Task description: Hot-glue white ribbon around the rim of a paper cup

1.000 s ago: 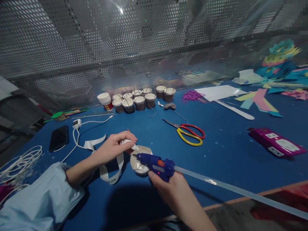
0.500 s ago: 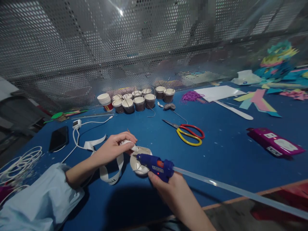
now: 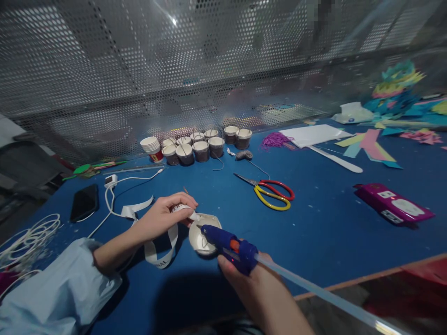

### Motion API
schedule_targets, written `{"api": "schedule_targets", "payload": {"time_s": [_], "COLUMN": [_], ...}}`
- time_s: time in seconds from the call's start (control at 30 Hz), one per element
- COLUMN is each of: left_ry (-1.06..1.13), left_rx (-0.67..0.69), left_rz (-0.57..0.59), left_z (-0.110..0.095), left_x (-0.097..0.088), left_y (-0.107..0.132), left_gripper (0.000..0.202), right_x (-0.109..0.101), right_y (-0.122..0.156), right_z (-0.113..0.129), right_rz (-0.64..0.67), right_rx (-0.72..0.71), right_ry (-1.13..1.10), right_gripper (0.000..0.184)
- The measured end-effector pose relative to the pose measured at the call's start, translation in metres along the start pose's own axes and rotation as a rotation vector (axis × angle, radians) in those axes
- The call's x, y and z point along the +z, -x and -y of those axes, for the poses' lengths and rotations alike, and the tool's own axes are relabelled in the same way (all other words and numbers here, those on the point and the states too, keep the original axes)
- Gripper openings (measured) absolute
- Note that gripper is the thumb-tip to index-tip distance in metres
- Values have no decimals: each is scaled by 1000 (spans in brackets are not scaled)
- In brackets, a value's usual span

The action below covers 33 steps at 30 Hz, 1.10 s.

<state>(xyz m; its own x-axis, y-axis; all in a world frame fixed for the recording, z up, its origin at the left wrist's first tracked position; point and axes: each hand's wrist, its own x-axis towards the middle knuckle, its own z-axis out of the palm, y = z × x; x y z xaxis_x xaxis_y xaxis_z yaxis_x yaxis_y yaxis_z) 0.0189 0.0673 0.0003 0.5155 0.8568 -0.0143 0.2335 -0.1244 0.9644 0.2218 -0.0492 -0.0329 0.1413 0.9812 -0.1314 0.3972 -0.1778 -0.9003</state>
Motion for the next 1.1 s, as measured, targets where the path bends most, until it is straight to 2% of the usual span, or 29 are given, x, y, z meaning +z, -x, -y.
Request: {"api": "schedule_targets", "payload": {"time_s": [0.1,0.17,0.3,0.43,0.63,0.83,0.97,1.1], "left_ry": [-46,-128,-335,-427,-530,-645,-800,-1011], "left_rx": [58,139,343,453,533,623,696,687], "left_rz": [5,2,1,26,105,145,194,263], "left_z": [0,1,6,8,5,9,5,1], "left_x": [0,0,-2,-4,-8,-10,-11,-12], "left_y": [3,6,13,20,29,33,35,40], "left_gripper": [12,9,5,9,17,17,14,15], "right_x": [-12,-17,-19,-17,-16,-17,-15,-13], "right_y": [12,17,15,10,12,12,12,12], "right_z": [7,12,16,13,7,9,8,5], "right_rz": [18,-18,-110,-127,-134,-43,-63,-60], "right_rx": [126,191,171,153,155,161,171,165], "right_ry": [-101,-214,-365,-384,-292,-241,-284,-352], "right_gripper": [36,41,45,46,47,42,39,38]}}
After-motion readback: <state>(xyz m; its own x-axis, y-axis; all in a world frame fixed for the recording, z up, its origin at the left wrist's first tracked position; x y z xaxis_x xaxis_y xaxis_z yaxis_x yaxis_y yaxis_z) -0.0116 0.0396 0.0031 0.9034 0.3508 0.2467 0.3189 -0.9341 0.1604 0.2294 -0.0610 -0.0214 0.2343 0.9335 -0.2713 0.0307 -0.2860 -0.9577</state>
